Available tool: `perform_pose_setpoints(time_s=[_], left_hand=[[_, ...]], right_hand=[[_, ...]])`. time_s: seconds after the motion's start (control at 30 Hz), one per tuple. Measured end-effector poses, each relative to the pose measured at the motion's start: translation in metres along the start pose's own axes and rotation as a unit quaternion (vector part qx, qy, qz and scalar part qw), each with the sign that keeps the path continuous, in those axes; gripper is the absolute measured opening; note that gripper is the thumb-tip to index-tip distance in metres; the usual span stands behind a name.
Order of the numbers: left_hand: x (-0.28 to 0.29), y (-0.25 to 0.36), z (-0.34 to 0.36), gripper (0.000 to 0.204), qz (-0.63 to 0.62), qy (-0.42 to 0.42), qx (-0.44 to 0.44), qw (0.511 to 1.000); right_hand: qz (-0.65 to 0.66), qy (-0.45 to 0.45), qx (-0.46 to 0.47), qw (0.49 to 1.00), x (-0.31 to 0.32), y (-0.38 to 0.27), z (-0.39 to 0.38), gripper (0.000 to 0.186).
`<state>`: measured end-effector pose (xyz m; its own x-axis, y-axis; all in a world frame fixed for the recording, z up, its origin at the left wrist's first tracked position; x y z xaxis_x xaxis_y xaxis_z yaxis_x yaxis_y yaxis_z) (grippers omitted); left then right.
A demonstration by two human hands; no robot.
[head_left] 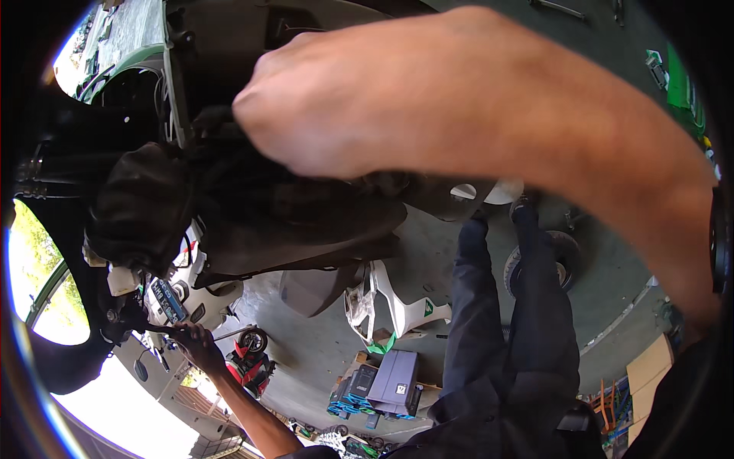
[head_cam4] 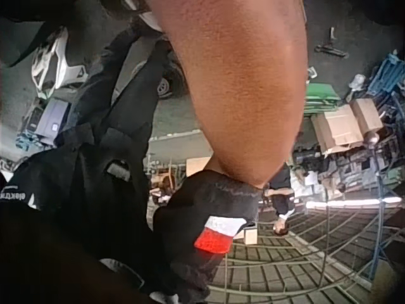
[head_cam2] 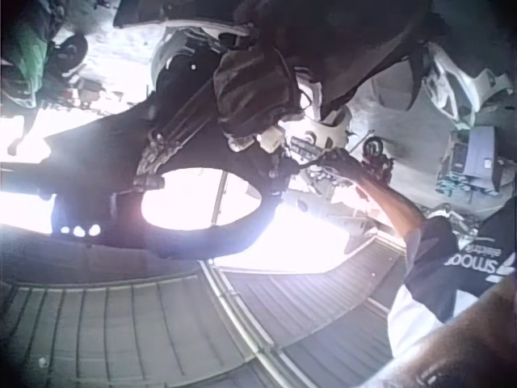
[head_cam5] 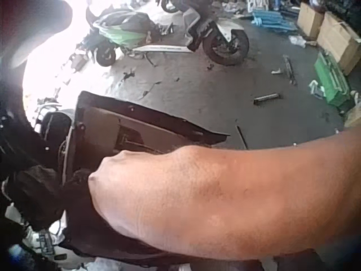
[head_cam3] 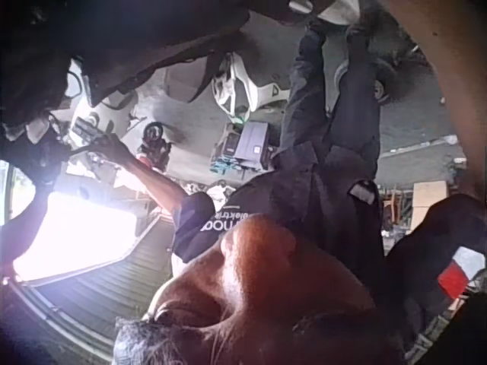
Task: The person disassembles the front section of a scooter, using an impact driver and pliers to remove bolts and internal components, then picks up and handles the seat before moving to the rear to work on further internal parts.
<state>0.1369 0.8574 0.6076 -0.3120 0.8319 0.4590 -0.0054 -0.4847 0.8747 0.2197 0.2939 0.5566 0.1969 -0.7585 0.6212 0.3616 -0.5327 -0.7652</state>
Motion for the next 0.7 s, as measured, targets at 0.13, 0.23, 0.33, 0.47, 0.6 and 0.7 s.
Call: perform_pose_setpoints(time_s=[0.13, 0.23, 0.33, 0.47, 0.6, 0.7], left_hand=[[-0.004, -0.010, 0.014, 0.037, -0.017, 0.005, 0.018, 1.000], [-0.009, -0.015, 0.022, 0.036, -0.049, -0.004, 0.026, 0.998], [-0.012, -0.014, 0.021, 0.036, -0.062, -0.008, 0.018, 0.998], [-0.016, -0.007, 0.013, 0.031, -0.065, 0.006, 0.025, 0.998], [-0.014, -0.006, 0.005, 0.017, -0.067, 0.053, 0.069, 0.994], [-0.006, -0.009, 0.004, 0.016, -0.011, 0.068, 0.072, 0.995]], right_hand=[[-0.076, -0.104, -0.091, 0.987, 0.000, 0.018, -0.002, 0.019], [-0.084, -0.072, -0.131, 0.985, -0.005, 0.028, -0.012, 0.024], [-0.024, 0.073, -0.101, 0.992, -0.003, 0.034, -0.011, 0.026], [0.062, -0.028, -0.102, 0.992, -0.028, 0.050, 0.013, 0.019], [0.049, -0.040, -0.015, 0.998, -0.030, 0.035, 0.020, 0.016], [0.048, -0.030, -0.020, 0.998, -0.030, 0.019, 0.010, 0.017]])
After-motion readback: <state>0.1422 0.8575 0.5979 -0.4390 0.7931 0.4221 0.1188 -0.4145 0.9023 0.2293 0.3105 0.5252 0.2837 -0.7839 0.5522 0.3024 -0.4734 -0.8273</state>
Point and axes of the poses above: each hand's wrist, its own z-axis towards the middle knuckle, its own x-axis out of the back of the hand, y = z × x, the point moved 6 cm from there along z, towards the middle knuckle, and after that the axes turned 15 degrees about -x, right-handed, at the moved point
